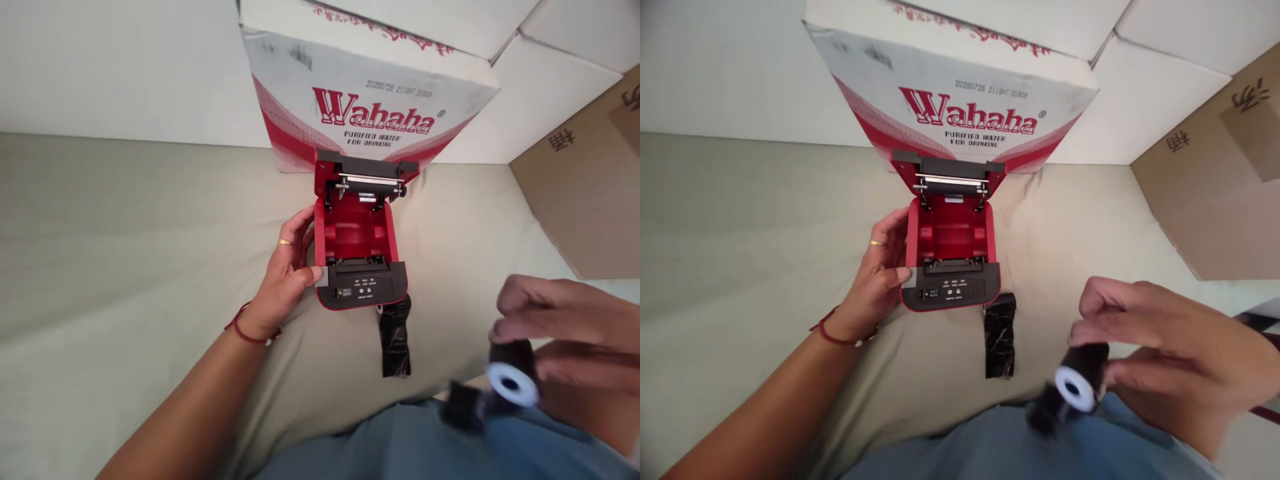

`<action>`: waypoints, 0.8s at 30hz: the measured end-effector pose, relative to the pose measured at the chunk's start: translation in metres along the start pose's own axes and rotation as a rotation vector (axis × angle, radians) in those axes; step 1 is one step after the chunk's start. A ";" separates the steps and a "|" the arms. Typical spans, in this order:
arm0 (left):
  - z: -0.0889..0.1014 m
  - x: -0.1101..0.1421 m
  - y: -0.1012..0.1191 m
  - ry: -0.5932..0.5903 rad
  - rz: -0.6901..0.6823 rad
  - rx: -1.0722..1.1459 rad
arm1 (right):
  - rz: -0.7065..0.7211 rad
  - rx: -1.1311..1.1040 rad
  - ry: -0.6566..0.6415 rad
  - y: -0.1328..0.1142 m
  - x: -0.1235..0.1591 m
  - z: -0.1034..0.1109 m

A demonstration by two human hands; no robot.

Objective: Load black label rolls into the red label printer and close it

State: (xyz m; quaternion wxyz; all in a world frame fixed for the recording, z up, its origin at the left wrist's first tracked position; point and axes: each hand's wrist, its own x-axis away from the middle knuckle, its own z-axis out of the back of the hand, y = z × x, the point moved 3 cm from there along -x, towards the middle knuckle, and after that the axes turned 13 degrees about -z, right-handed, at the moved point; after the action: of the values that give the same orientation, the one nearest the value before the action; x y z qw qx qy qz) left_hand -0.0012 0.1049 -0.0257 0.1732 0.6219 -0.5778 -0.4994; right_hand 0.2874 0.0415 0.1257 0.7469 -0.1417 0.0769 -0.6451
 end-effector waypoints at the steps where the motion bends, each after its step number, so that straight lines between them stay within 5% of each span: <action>1: 0.001 0.000 -0.002 -0.005 -0.001 0.004 | 0.011 -0.007 0.003 -0.010 -0.003 0.002; 7: 0.003 0.001 -0.005 -0.023 0.001 -0.004 | -0.005 -0.057 -0.017 -0.059 -0.036 0.001; 12: 0.002 0.002 -0.005 -0.063 -0.004 -0.038 | -0.207 0.185 -0.118 -0.085 -0.070 -0.016; 24: 0.003 0.002 -0.005 -0.114 -0.012 -0.122 | -0.249 0.512 -0.146 -0.101 -0.101 -0.038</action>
State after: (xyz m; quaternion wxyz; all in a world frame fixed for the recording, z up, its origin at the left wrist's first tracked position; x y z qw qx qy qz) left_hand -0.0008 0.1058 -0.0315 0.1746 0.5840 -0.5517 -0.5693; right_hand 0.1655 0.1235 0.1145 0.6770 -0.0029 -0.1606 -0.7183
